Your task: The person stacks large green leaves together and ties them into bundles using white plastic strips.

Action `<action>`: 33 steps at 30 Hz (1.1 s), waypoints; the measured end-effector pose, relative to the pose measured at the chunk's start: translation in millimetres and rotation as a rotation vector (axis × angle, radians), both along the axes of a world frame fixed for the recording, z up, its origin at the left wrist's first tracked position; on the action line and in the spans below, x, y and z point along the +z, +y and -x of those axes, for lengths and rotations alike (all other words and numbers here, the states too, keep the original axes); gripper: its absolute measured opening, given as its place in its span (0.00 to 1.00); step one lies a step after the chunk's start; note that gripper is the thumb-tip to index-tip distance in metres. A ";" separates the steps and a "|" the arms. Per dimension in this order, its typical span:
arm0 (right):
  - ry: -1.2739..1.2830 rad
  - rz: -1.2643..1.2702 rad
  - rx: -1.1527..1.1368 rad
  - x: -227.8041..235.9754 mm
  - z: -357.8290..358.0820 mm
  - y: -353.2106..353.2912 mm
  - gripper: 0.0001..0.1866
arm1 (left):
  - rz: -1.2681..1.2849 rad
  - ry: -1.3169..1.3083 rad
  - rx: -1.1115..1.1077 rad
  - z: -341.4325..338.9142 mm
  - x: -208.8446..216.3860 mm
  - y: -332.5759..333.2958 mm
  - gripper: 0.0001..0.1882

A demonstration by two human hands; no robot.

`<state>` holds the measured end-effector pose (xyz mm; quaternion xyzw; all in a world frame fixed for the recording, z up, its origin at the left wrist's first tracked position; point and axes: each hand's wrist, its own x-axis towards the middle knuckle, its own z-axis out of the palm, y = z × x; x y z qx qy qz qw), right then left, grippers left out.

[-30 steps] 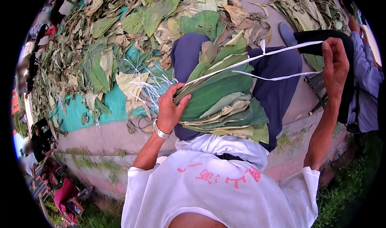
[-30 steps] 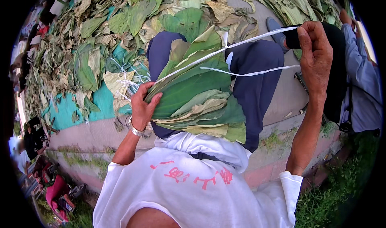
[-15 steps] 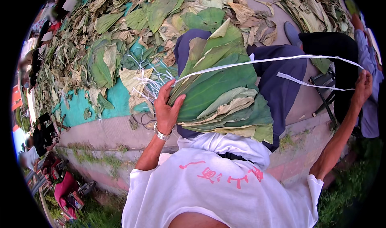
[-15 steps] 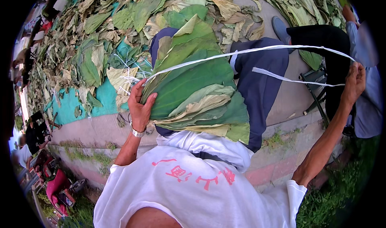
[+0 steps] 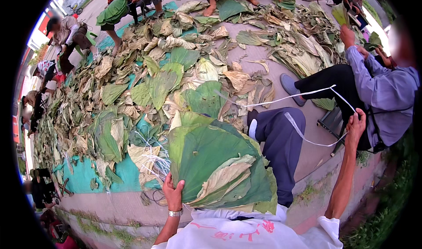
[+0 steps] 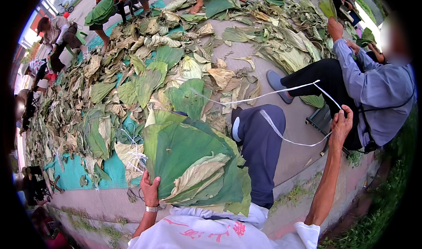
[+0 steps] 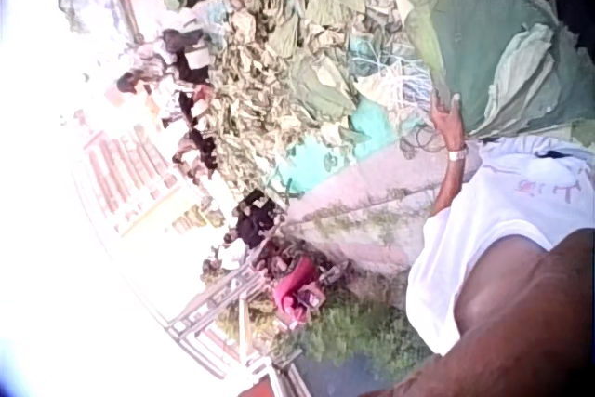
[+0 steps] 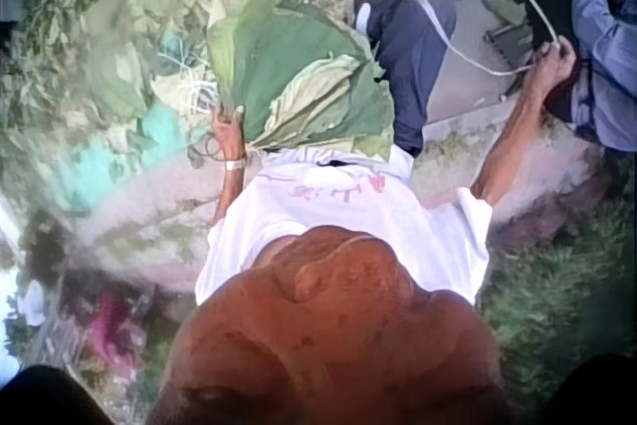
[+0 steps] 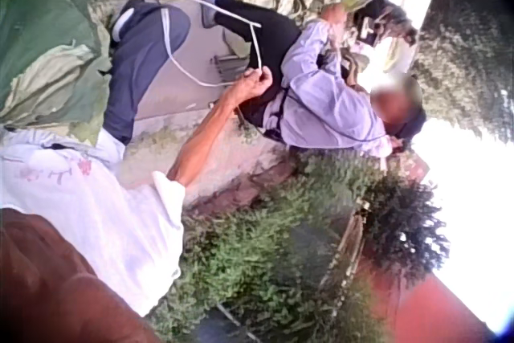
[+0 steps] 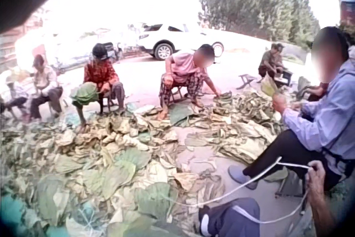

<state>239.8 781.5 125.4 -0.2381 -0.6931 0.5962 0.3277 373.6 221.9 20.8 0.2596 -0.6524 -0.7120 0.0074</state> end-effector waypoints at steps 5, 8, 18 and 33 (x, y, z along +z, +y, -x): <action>-0.022 0.053 0.109 -3.0 -11.6 -23.9 0.10 | -0.101 -0.030 -0.076 -1.2 -6.9 -7.5 0.29; -0.038 0.105 0.142 -10.1 -22.8 -27.8 0.09 | -0.163 -0.079 -0.138 -1.7 -8.7 -14.4 0.25; 0.151 0.207 0.089 -27.4 -54.1 21.2 0.08 | -0.285 -0.182 -0.273 5.4 2.0 -15.8 0.18; 0.114 0.084 0.287 -4.3 -24.7 -19.7 0.10 | -0.165 -0.136 -0.233 9.7 24.7 -21.2 0.21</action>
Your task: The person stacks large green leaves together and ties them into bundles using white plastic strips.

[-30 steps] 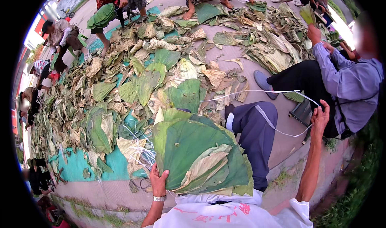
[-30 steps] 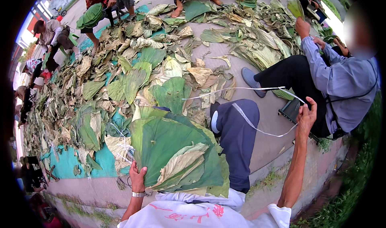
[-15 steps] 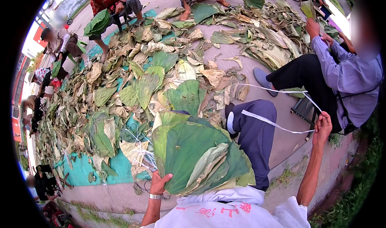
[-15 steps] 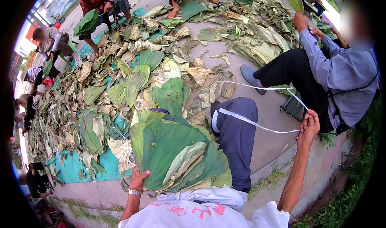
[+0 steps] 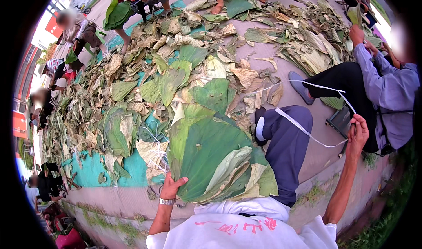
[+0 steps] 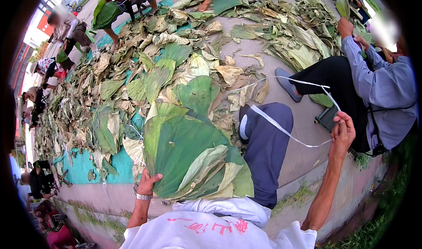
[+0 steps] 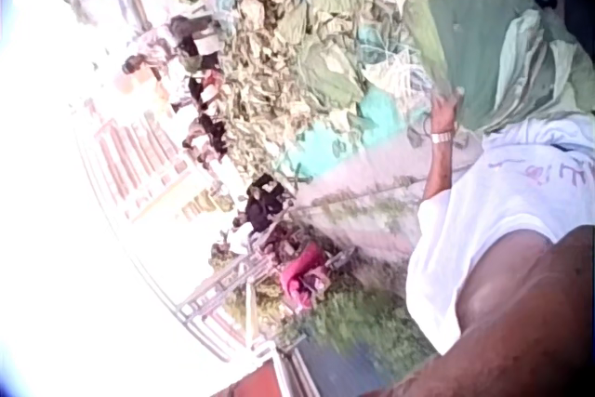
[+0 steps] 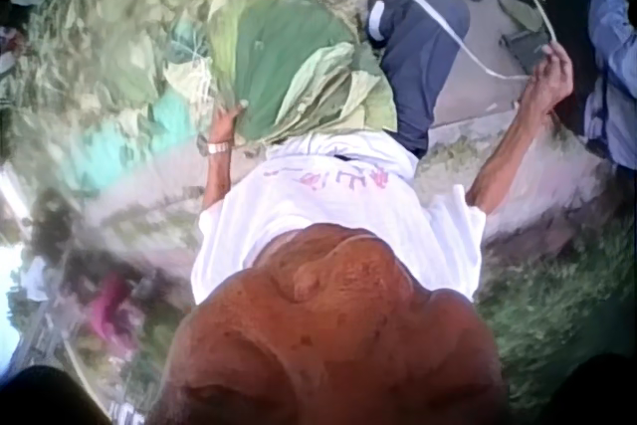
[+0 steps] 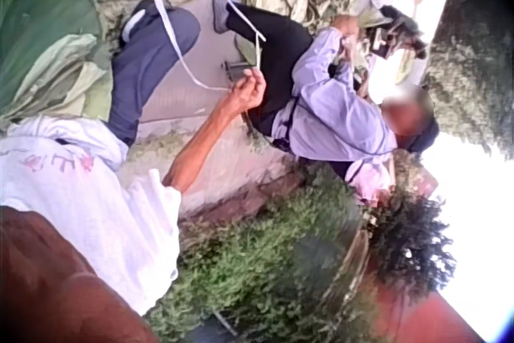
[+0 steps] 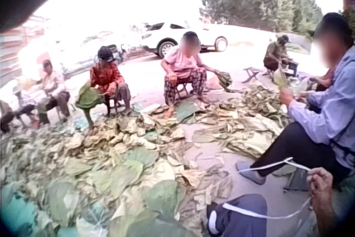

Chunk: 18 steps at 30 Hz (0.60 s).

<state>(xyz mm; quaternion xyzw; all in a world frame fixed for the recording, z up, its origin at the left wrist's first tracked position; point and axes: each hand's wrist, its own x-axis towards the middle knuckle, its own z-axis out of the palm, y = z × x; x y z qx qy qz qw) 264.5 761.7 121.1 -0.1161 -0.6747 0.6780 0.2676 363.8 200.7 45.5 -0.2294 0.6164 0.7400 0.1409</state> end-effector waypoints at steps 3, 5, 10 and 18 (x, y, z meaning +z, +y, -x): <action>-0.046 -0.053 0.079 1.9 13.1 -21.3 0.10 | 0.043 0.009 -0.063 9.8 19.3 1.6 0.19; -0.078 -0.086 0.146 -1.1 23.4 -39.7 0.10 | 0.067 0.014 -0.154 15.1 32.0 -3.3 0.19; -0.124 -0.194 0.330 -3.0 53.4 -98.5 0.10 | 0.113 0.089 -0.219 24.5 58.9 -7.7 0.17; -0.135 -0.277 0.586 -5.2 103.5 -156.1 0.11 | 0.262 0.213 -0.369 23.6 102.9 -16.4 0.16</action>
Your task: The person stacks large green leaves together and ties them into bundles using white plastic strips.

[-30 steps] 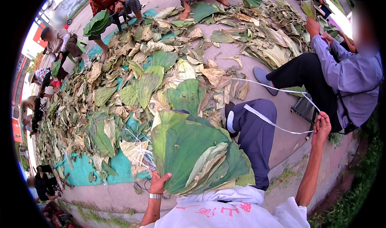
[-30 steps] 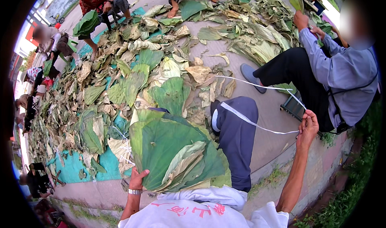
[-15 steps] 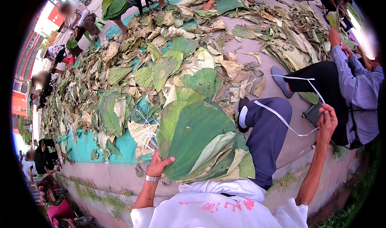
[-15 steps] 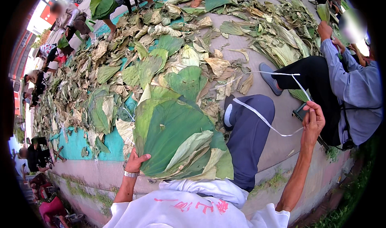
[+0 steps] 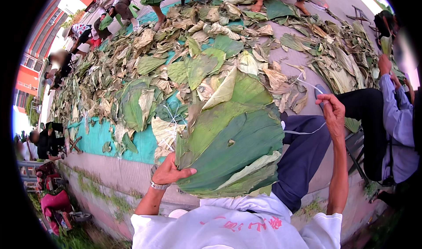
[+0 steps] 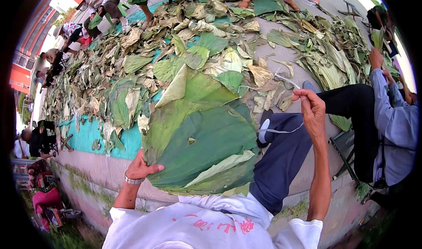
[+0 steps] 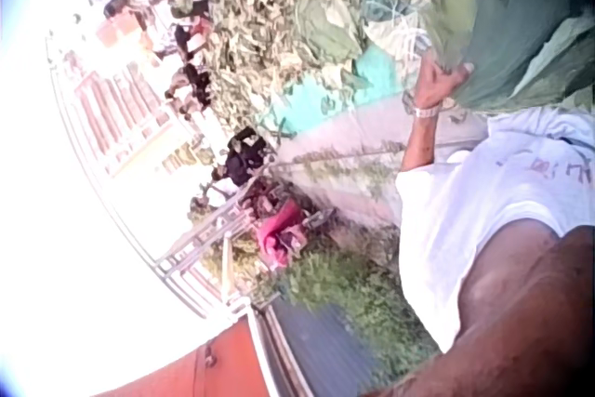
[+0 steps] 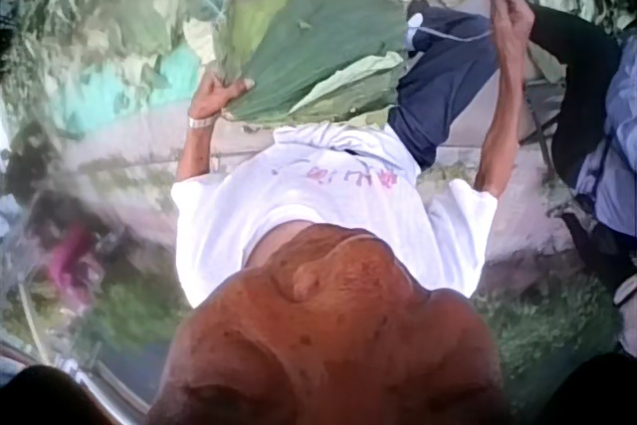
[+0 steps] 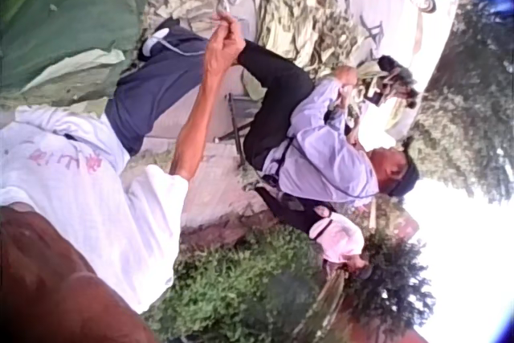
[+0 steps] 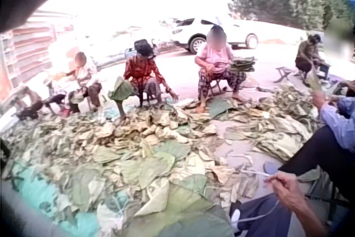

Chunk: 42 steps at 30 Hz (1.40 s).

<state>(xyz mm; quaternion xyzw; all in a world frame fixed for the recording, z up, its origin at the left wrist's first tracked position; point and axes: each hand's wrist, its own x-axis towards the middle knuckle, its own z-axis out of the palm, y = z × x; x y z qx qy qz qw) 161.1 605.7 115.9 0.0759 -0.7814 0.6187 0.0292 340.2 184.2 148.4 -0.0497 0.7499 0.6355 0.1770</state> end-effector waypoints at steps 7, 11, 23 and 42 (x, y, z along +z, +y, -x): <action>-0.147 0.032 0.303 -3.8 21.0 -47.9 0.10 | -0.023 0.096 -0.130 -6.8 14.7 -1.5 0.15; -0.250 0.147 0.515 -6.8 11.0 -78.3 0.10 | -0.039 0.034 -0.120 -2.6 20.6 2.0 0.16; -0.431 0.356 0.987 5.2 -16.8 -69.1 0.13 | -0.215 -0.056 0.023 -0.5 2.6 -4.4 0.22; -0.941 0.339 0.535 -38.7 -44.8 -86.4 0.13 | -0.319 -0.094 0.042 4.0 -6.5 -15.1 0.24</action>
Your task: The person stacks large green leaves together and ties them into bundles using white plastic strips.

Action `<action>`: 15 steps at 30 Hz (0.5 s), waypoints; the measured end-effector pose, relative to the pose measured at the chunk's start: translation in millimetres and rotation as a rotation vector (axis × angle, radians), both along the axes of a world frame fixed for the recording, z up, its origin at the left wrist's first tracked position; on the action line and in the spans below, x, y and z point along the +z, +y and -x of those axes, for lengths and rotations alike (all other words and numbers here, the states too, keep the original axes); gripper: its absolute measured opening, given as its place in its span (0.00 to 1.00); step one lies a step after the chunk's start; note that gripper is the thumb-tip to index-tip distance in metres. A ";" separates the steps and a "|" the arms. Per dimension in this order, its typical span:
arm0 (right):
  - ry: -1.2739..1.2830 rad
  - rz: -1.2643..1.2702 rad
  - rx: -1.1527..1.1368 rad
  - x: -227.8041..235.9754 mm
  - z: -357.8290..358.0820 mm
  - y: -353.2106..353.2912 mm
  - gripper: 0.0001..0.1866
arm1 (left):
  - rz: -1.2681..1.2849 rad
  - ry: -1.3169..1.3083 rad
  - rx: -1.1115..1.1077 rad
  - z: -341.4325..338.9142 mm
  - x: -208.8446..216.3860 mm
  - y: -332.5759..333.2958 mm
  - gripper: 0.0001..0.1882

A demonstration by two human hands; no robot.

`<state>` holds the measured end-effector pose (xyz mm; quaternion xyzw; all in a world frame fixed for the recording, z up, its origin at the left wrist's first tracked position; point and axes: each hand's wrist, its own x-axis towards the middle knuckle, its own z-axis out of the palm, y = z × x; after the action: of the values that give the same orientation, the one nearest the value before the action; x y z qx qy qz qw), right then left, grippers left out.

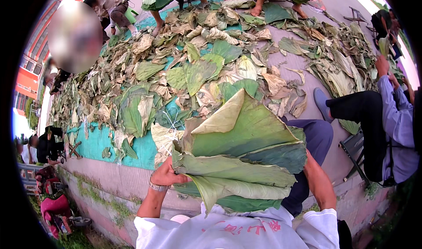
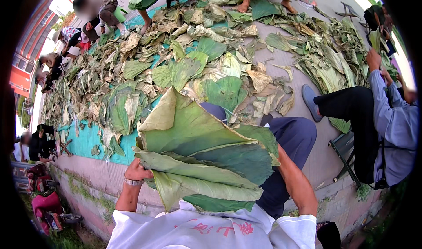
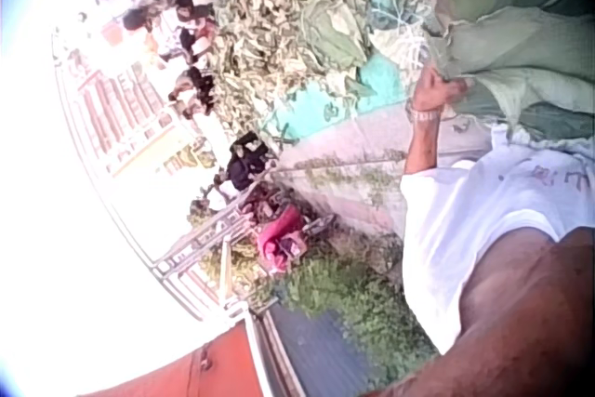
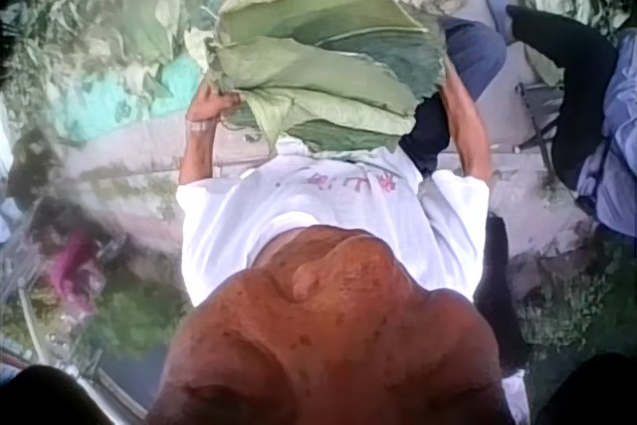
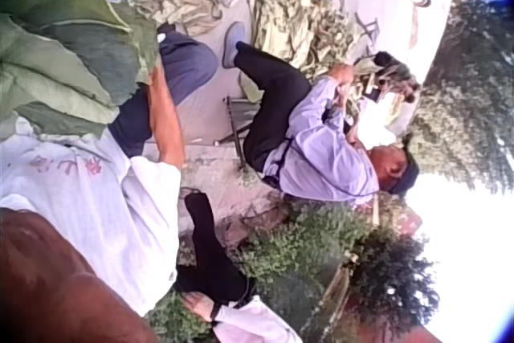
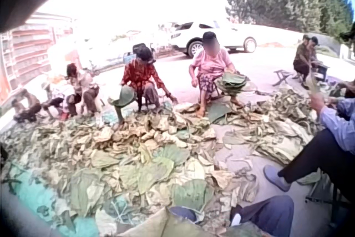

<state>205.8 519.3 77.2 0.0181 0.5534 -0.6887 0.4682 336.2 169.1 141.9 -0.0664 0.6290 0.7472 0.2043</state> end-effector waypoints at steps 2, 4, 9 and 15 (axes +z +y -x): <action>-0.010 0.030 -0.051 -6.0 -4.0 0.7 0.13 | -0.047 0.005 0.031 -1.1 -8.1 -1.2 0.26; -0.015 0.055 -0.095 -10.3 -6.4 1.8 0.13 | -0.020 -0.005 0.019 2.9 -5.4 1.7 0.29; -0.035 0.090 -0.192 -22.0 -12.4 -0.4 0.13 | 0.054 0.032 0.051 12.4 -5.9 9.5 0.24; -0.065 0.134 -0.276 -34.6 -19.2 -5.9 0.13 | 0.105 -0.077 0.035 23.6 -14.9 3.6 0.18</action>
<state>225.0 513.4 42.5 0.0850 0.4832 -0.7809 0.3868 312.7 172.7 127.0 -0.1167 0.6576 0.7135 0.2117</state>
